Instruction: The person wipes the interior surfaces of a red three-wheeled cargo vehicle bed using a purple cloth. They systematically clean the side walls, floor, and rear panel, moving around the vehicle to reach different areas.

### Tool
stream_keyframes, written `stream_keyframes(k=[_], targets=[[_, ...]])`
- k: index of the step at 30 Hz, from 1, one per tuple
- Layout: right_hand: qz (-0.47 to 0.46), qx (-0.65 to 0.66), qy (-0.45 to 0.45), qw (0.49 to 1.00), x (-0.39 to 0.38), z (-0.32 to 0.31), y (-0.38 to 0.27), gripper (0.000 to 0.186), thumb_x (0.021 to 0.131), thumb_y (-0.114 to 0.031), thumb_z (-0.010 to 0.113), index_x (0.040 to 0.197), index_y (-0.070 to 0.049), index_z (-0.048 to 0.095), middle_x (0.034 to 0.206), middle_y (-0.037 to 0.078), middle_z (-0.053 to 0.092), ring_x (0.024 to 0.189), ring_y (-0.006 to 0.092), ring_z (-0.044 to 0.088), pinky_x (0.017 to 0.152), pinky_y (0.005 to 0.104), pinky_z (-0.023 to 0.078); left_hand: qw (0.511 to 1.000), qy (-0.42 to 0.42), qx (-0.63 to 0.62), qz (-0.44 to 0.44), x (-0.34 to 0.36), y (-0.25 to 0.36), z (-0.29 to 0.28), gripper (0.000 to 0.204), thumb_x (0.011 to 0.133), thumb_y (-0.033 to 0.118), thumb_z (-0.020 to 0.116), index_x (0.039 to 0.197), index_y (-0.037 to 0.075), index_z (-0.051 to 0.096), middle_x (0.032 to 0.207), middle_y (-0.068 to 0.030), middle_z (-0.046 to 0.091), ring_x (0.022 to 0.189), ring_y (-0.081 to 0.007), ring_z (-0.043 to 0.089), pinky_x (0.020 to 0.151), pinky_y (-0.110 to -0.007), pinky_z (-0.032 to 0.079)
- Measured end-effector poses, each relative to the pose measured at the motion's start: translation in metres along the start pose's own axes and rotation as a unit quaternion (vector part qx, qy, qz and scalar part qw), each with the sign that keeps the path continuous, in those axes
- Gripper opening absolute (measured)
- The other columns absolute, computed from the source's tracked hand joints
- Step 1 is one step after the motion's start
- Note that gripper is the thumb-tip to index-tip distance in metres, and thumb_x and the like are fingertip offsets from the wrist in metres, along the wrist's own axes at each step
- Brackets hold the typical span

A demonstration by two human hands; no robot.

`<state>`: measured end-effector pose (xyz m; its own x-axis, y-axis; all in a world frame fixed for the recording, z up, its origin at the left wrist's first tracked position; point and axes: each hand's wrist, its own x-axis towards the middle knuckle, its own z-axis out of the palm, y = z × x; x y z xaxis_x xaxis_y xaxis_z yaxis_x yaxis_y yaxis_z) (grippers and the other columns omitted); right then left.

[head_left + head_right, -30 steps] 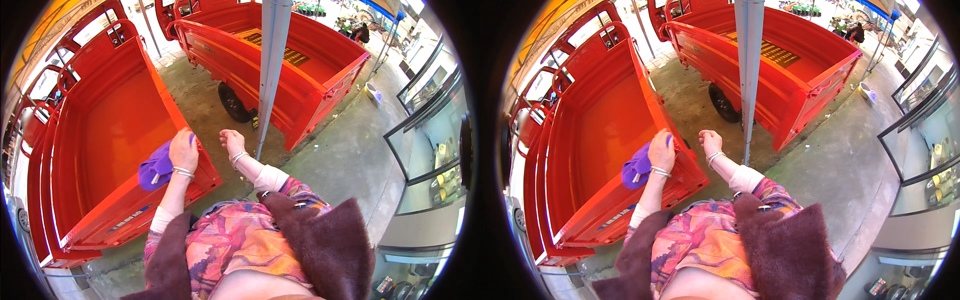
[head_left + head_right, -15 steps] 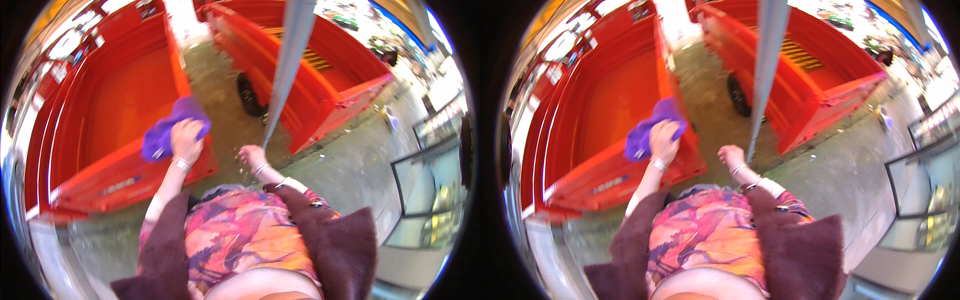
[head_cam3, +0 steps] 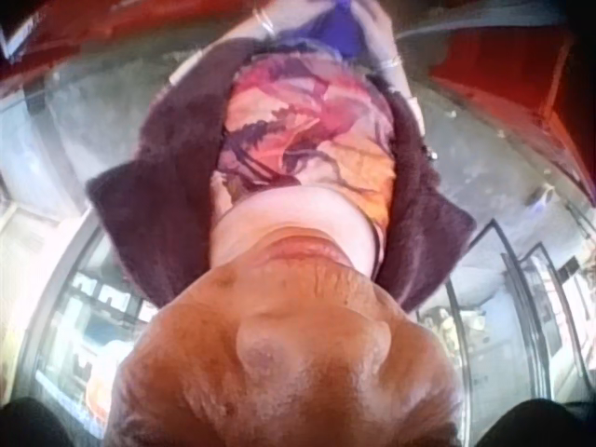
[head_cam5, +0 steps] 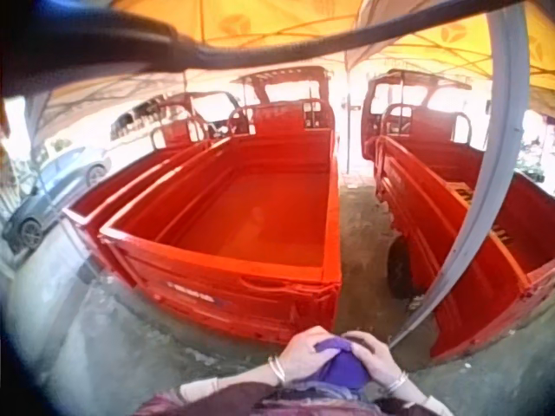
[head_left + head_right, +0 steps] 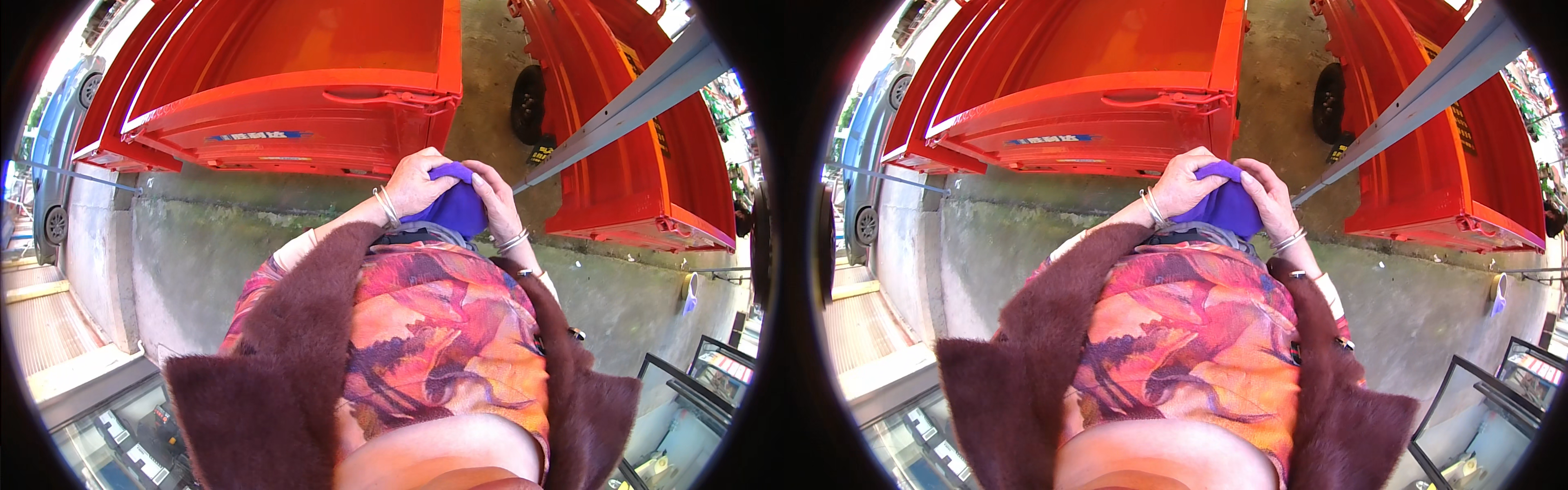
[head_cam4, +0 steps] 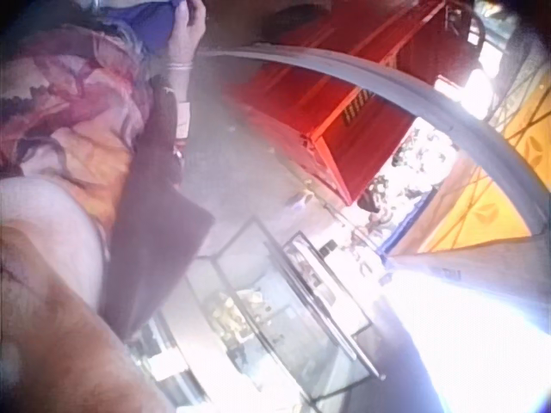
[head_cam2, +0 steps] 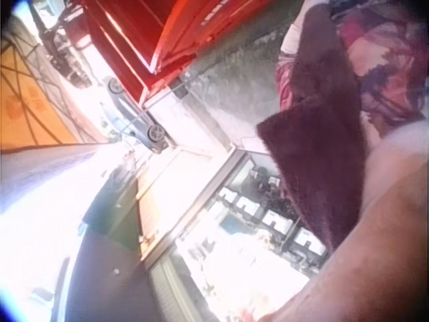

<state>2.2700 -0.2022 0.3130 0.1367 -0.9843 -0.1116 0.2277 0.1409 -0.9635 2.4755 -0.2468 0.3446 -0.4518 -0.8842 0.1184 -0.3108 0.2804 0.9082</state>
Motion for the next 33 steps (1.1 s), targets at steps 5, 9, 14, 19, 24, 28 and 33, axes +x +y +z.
stream_keyframes(k=[5, 9, 14, 19, 24, 28, 33], targets=[[0.052, -0.017, -0.094, 0.994, -0.003, 0.028, -0.006, 0.055, 0.093, -0.028, 0.071, 0.138, -0.001, 0.053, 0.124, 0.005, 0.063, 0.112, 0.0131, 0.058, 0.100, 0.0301, 0.046, 0.958, -0.011, -0.274, -0.078, -0.011, -0.006, -0.019, 0.016, 0.097, 0.007, 0.063, 0.110, 0.001, 0.070, 0.100, -0.0018, 0.071, 0.093, -0.0098, 0.064, 0.085, -0.028, 0.053], [0.117, -0.003, -0.102, 0.988, -0.007, 0.047, -0.008, 0.040, 0.089, -0.019, 0.074, 0.122, 0.002, 0.064, 0.107, 0.004, 0.070, 0.094, 0.0114, 0.065, 0.088, 0.0275, 0.052, 0.964, -0.040, -0.248, -0.083, -0.014, -0.006, -0.051, 0.018, 0.094, 0.008, 0.066, 0.111, 0.001, 0.070, 0.101, -0.0021, 0.071, 0.093, -0.0104, 0.064, 0.085, -0.029, 0.054], [-0.012, 0.083, 0.058, 0.995, -0.005, 0.054, -0.040, 0.023, 0.088, -0.010, 0.067, 0.108, 0.002, 0.070, 0.089, 0.003, 0.071, 0.072, 0.0086, 0.065, 0.066, 0.0218, 0.052, 0.995, 0.036, -0.087, -0.040, -0.029, -0.015, -0.119, 0.018, 0.088, 0.016, 0.074, 0.102, 0.004, 0.072, 0.091, -0.0060, 0.072, 0.082, -0.0127, 0.067, 0.078, -0.029, 0.055], [-0.216, -0.188, 0.283, 0.915, 0.042, 0.073, -0.059, 0.024, 0.094, -0.009, 0.063, 0.116, -0.002, 0.068, 0.094, 0.005, 0.070, 0.073, 0.0106, 0.065, 0.061, 0.0255, 0.052, 0.884, 0.338, 0.303, 0.109, -0.019, -0.055, -0.285, 0.018, 0.088, 0.026, 0.070, 0.091, 0.009, 0.072, 0.090, -0.0092, 0.071, 0.088, -0.0290, 0.066, 0.081, -0.041, 0.052], [-0.334, -0.658, 0.293, 0.608, 0.108, 0.126, -0.034, 0.031, 0.073, -0.009, 0.069, 0.104, -0.008, 0.069, 0.115, 0.009, 0.067, 0.109, 0.0330, 0.058, 0.096, 0.0434, 0.046, 0.795, 0.310, 0.521, -0.010, 0.010, -0.122, -0.389, 0.030, 0.091, 0.038, 0.064, 0.102, 0.012, 0.073, 0.098, -0.0102, 0.071, 0.100, -0.0309, 0.062, 0.087, -0.045, 0.050], [-0.375, -0.619, 0.256, 0.641, 0.123, 0.137, -0.041, 0.016, 0.079, -0.011, 0.065, 0.093, -0.010, 0.072, 0.086, 0.005, 0.070, 0.089, 0.0250, 0.066, 0.080, 0.0387, 0.049, 0.785, 0.227, 0.574, -0.063, 0.011, -0.167, -0.392, 0.044, 0.100, 0.043, 0.041, 0.107, 0.014, 0.074, 0.108, -0.0138, 0.072, 0.103, -0.0335, 0.064, 0.089, -0.051, 0.047], [-0.213, -0.010, 0.353, 0.911, 0.078, 0.109, 0.012, 0.017, 0.086, -0.004, 0.059, 0.097, 0.001, 0.072, 0.085, 0.008, 0.070, 0.077, 0.0164, 0.066, 0.070, 0.0287, 0.052, 0.821, 0.081, 0.559, -0.082, 0.023, -0.169, -0.410, 0.052, 0.102, 0.039, 0.032, 0.100, 0.008, 0.073, 0.098, -0.0174, 0.072, 0.096, -0.0401, 0.066, 0.090, -0.053, 0.046]])
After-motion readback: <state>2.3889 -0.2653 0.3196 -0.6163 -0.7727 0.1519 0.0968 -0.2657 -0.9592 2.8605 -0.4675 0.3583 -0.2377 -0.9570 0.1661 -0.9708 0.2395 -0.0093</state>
